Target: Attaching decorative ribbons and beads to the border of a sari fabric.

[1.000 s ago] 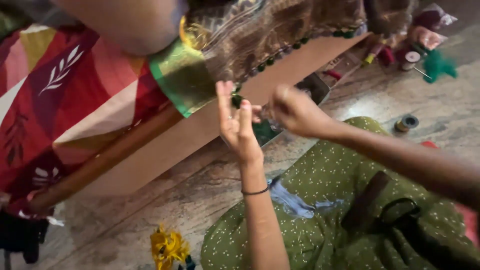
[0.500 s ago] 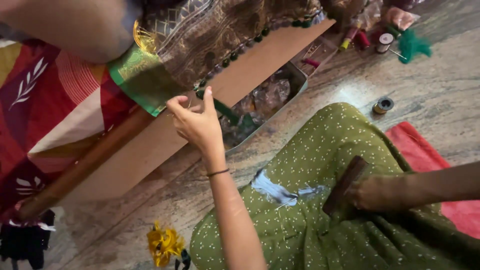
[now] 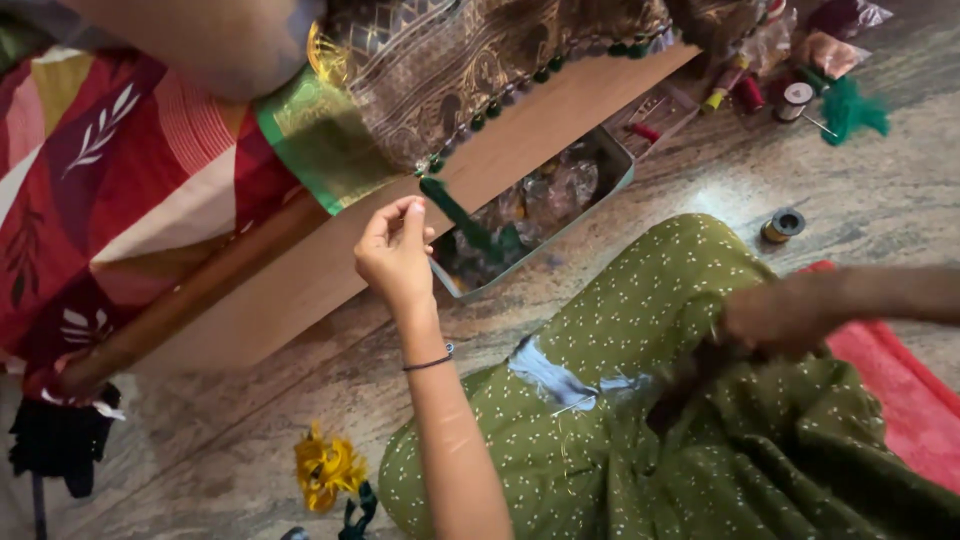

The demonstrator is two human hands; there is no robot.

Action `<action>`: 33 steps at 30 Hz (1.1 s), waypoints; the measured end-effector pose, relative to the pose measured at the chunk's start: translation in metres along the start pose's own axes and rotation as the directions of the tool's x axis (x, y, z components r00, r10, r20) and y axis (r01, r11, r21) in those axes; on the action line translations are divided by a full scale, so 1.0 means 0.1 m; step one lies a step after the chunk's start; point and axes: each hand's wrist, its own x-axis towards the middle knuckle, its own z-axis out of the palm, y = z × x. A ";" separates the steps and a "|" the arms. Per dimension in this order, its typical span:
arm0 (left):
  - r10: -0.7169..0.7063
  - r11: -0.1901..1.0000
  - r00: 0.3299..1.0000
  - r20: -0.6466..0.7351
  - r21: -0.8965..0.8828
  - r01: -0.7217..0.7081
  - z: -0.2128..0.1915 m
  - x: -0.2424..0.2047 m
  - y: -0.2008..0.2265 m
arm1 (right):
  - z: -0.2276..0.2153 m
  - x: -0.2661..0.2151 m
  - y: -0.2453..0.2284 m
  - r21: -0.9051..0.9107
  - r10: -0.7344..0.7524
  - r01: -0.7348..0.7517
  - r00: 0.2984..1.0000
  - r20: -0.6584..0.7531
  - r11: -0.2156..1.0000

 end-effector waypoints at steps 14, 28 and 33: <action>-0.026 0.688 0.964 0.263 -0.695 0.208 0.00 -0.05 -0.19 | -1.37 -0.10 -0.56 0.916 0.347 0.272 0.863 -0.368 0.295; -0.042 0.718 0.977 0.208 -0.674 0.174 0.12 -0.01 -0.33 | -1.45 0.06 -0.48 0.940 0.304 0.278 0.894 -0.328 0.197; -0.006 0.894 0.990 0.143 -0.443 0.069 0.19 0.23 -0.26 | -1.30 -0.05 -0.25 0.931 0.296 0.323 0.884 -0.361 0.172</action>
